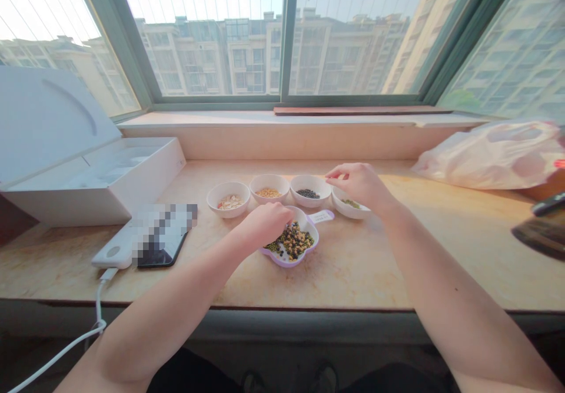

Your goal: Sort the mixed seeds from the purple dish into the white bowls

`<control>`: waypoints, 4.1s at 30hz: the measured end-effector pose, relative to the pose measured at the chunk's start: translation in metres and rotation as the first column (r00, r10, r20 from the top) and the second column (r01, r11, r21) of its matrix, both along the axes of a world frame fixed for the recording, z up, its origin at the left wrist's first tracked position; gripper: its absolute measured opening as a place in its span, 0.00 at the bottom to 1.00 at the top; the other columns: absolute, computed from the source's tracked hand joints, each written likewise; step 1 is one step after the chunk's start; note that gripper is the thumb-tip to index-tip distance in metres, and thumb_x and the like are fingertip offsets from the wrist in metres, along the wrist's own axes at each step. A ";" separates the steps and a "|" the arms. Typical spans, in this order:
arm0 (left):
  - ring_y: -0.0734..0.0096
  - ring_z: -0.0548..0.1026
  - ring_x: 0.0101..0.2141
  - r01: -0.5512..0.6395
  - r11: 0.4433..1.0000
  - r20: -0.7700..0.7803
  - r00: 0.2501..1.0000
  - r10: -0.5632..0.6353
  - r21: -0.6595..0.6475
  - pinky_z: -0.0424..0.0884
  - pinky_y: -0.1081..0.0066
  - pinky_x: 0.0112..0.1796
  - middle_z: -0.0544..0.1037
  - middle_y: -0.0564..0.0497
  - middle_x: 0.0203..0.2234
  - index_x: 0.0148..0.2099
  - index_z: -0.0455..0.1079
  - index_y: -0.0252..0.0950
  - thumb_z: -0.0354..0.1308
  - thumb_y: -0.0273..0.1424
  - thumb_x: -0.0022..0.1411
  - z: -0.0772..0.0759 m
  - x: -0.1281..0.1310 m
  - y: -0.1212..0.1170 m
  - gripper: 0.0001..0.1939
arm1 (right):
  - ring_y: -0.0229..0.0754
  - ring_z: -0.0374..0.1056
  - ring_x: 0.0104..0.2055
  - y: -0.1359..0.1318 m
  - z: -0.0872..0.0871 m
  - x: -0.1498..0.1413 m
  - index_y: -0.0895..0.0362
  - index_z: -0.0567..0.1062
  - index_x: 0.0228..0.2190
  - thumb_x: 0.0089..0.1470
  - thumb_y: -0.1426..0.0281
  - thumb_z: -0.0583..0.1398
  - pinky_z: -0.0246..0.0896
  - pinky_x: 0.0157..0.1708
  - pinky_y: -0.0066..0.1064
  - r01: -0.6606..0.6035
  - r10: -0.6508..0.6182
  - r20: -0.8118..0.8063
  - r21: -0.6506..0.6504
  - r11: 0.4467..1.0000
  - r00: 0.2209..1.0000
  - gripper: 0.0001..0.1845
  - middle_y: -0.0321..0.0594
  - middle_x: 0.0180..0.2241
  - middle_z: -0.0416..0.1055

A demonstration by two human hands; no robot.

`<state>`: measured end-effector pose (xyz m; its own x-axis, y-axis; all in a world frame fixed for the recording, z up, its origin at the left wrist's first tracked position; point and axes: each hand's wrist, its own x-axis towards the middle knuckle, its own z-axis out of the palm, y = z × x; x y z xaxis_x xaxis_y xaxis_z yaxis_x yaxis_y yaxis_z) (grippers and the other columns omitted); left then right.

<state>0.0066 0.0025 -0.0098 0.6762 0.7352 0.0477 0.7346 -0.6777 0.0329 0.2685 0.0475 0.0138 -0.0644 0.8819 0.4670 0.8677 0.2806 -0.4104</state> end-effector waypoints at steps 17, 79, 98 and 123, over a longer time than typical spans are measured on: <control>0.61 0.82 0.37 0.050 0.998 0.029 0.998 -0.051 0.046 0.72 0.68 0.37 0.83 0.46 0.38 0.40 0.77 0.35 0.50 0.21 0.67 0.005 -0.001 -0.002 0.14 | 0.51 0.78 0.41 0.006 0.004 0.038 0.53 0.86 0.33 0.51 0.64 0.67 0.68 0.40 0.35 0.312 -0.178 0.326 -0.425 0.850 0.929 0.09 0.45 0.40 0.83; 0.58 0.81 0.34 0.052 0.998 0.036 0.998 -0.053 0.027 0.70 0.67 0.34 0.83 0.45 0.34 0.37 0.79 0.37 0.51 0.24 0.68 -0.001 0.004 -0.002 0.14 | 0.52 0.77 0.37 0.007 0.006 0.042 0.51 0.87 0.28 0.47 0.69 0.67 0.67 0.36 0.38 0.348 -0.291 0.224 -0.280 0.895 0.930 0.06 0.45 0.34 0.83; 0.62 0.82 0.41 0.026 0.999 0.220 0.975 -0.034 0.037 0.75 0.67 0.41 0.85 0.48 0.42 0.47 0.81 0.38 0.51 0.23 0.69 0.007 0.001 -0.001 0.17 | 0.53 0.78 0.43 -0.001 0.009 0.023 0.52 0.87 0.39 0.55 0.63 0.61 0.67 0.39 0.36 0.366 -0.293 0.286 -0.249 0.897 0.912 0.15 0.46 0.42 0.84; 0.73 0.79 0.33 0.349 0.713 0.784 0.123 0.609 -0.608 0.73 0.70 0.39 0.83 0.48 0.33 0.45 0.74 0.33 0.69 0.26 0.57 0.010 0.002 0.005 0.13 | 0.38 0.70 0.28 -0.040 -0.007 -0.061 0.55 0.85 0.36 0.56 0.56 0.67 0.65 0.28 0.31 -0.530 0.509 -0.312 0.019 0.848 0.802 0.15 0.42 0.33 0.81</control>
<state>0.0082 0.0074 0.0001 0.2957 0.9522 0.0767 -0.1765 -0.0245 0.9840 0.2070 0.0078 0.0070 -0.3910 0.7851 0.4803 0.4347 0.6175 -0.6555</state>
